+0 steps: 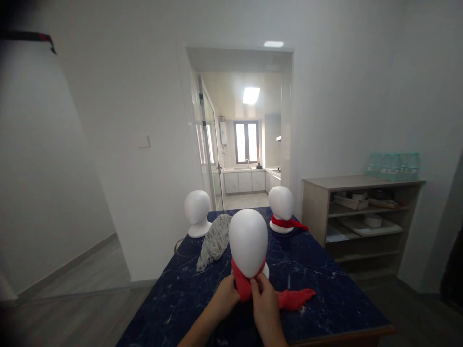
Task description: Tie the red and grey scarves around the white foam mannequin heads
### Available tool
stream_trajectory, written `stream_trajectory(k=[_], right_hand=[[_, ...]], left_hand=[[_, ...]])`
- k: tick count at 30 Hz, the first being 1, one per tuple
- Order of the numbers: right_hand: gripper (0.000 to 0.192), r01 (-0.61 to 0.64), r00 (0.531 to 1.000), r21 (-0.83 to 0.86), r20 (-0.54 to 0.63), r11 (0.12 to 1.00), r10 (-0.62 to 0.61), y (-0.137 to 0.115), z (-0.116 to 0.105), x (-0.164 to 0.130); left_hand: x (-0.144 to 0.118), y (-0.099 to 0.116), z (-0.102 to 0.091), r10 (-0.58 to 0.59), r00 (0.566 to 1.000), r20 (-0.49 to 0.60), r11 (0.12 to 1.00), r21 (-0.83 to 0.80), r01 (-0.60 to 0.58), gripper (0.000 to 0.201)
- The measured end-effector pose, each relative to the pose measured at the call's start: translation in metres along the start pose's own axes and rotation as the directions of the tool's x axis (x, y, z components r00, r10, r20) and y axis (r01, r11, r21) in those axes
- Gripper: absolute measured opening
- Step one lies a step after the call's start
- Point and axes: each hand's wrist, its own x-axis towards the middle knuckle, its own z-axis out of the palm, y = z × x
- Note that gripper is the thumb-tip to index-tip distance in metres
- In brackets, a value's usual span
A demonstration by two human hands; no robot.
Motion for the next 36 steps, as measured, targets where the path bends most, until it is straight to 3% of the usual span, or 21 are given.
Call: stream_trajectory(k=[4,7,12,16,24,29,33,36], right_hand=[[0.054,0.049,0.998,-0.205,0.039,0.978,-0.042,-0.013,-0.001,-0.008],[0.051,0.053,0.993,-0.269,0.117,0.962,-0.022,-0.019,0.003,-0.012],[0.042,0.059,0.994,-0.300,0.104,0.952,-0.029,-0.016,0.012,-0.013],[0.037,0.061,0.981,-0.199,0.193,0.978,-0.022,-0.014,0.013,-0.007],[0.025,0.137,0.990,-0.255,0.069,0.957,-0.123,-0.013,0.005,-0.014],[0.036,0.254,0.963,-0.481,0.045,0.839,-0.266,-0.018,0.002,-0.021],[0.029,0.257,0.962,-0.501,0.051,0.826,-0.268,-0.021,0.005,-0.017],[0.021,0.224,0.971,-0.476,0.036,0.850,-0.236,-0.013,0.005,-0.011]], left_hand=[[0.001,-0.001,-0.003,-0.019,1.000,-0.005,0.998,0.068,0.019,0.032],[0.002,-0.006,-0.003,-0.016,1.000,-0.010,0.996,0.088,0.017,0.032],[0.004,-0.011,0.003,0.014,0.998,-0.069,1.000,0.006,-0.013,0.035],[0.006,-0.011,0.006,-0.069,0.988,-0.137,0.995,-0.084,0.058,0.037],[0.010,-0.009,0.009,-0.179,0.970,-0.165,0.983,-0.075,0.169,0.033],[0.011,-0.009,0.010,-0.154,0.976,-0.156,0.988,-0.054,0.148,0.036],[0.010,-0.006,0.011,-0.196,0.960,-0.200,0.981,-0.043,0.191,0.032],[0.010,-0.006,0.010,-0.214,0.956,-0.199,0.971,-0.151,0.185,0.033]])
